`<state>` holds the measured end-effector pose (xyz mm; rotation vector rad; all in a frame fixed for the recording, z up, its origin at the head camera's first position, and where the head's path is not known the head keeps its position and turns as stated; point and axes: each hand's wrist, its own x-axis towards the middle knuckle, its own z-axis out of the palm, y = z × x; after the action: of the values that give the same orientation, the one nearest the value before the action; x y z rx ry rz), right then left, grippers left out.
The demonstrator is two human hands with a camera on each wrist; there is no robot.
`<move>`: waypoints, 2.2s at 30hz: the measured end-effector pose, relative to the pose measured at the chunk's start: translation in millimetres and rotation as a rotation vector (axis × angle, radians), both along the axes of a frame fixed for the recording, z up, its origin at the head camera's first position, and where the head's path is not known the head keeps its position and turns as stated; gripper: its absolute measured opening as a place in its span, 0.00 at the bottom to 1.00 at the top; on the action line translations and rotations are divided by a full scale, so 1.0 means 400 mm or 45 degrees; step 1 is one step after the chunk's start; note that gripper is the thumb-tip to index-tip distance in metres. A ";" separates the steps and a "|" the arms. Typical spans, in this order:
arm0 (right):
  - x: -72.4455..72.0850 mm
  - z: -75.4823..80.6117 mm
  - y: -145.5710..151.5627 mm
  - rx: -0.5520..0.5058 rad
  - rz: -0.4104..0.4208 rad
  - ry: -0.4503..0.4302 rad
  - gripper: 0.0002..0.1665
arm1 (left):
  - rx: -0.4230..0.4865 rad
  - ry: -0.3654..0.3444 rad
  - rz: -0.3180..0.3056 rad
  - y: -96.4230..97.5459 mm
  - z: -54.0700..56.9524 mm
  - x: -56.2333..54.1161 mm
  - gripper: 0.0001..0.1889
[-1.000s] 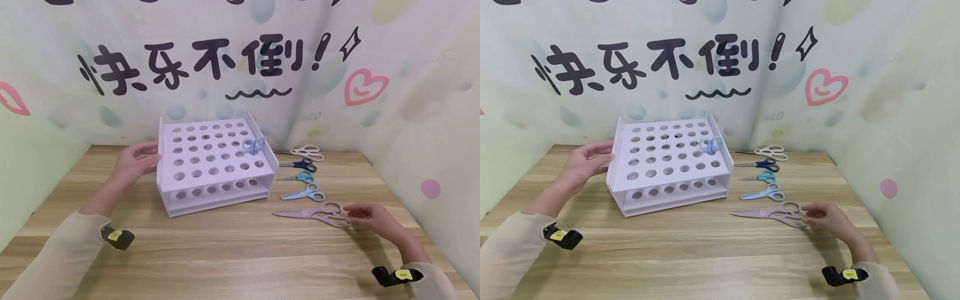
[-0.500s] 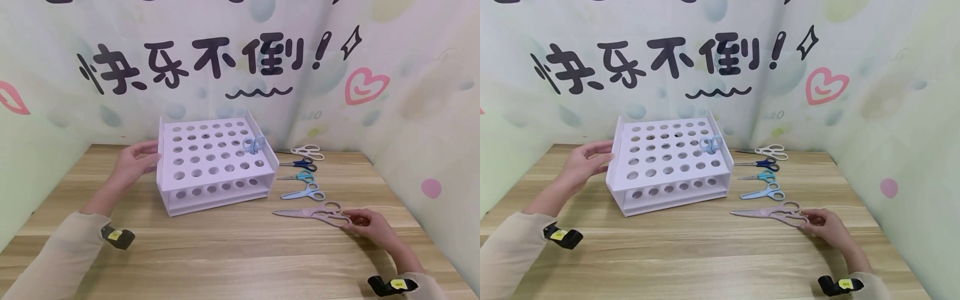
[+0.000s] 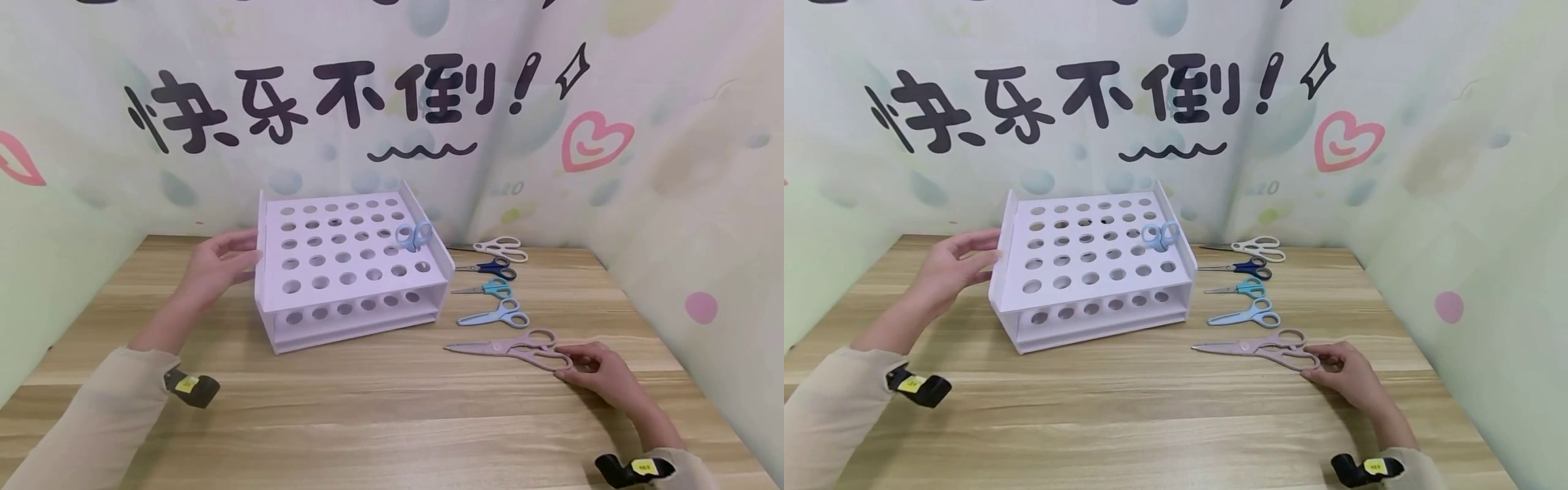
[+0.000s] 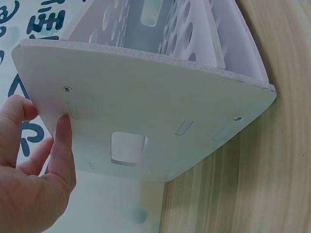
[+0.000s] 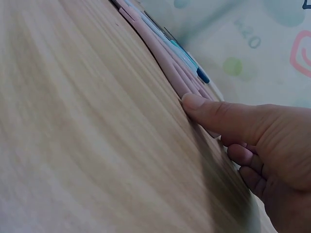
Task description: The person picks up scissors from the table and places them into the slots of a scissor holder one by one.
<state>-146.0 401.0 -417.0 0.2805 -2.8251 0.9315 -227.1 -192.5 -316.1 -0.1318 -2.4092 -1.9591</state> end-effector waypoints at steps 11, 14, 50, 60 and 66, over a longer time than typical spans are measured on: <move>-0.020 0.004 0.013 0.006 0.053 -0.021 0.20 | 0.015 0.018 0.005 -0.002 -0.001 0.000 0.29; -0.022 0.006 0.019 -0.006 0.071 -0.035 0.19 | 0.014 0.020 0.001 -0.001 -0.001 -0.002 0.29; -0.034 0.120 -0.004 -0.185 0.231 -0.159 0.21 | 0.014 0.025 0.002 -0.002 0.002 0.005 0.29; -0.031 0.171 -0.016 -0.163 0.233 -0.159 0.21 | 0.001 0.016 -0.006 -0.005 -0.001 0.002 0.30; -0.035 0.196 -0.021 -0.198 0.293 -0.140 0.20 | -0.013 0.013 -0.014 -0.006 -0.003 0.001 0.30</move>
<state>-159.9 392.8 -338.8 0.5591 -2.8400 1.2425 -226.5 -194.7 -317.3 -0.1548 -2.4177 -1.9458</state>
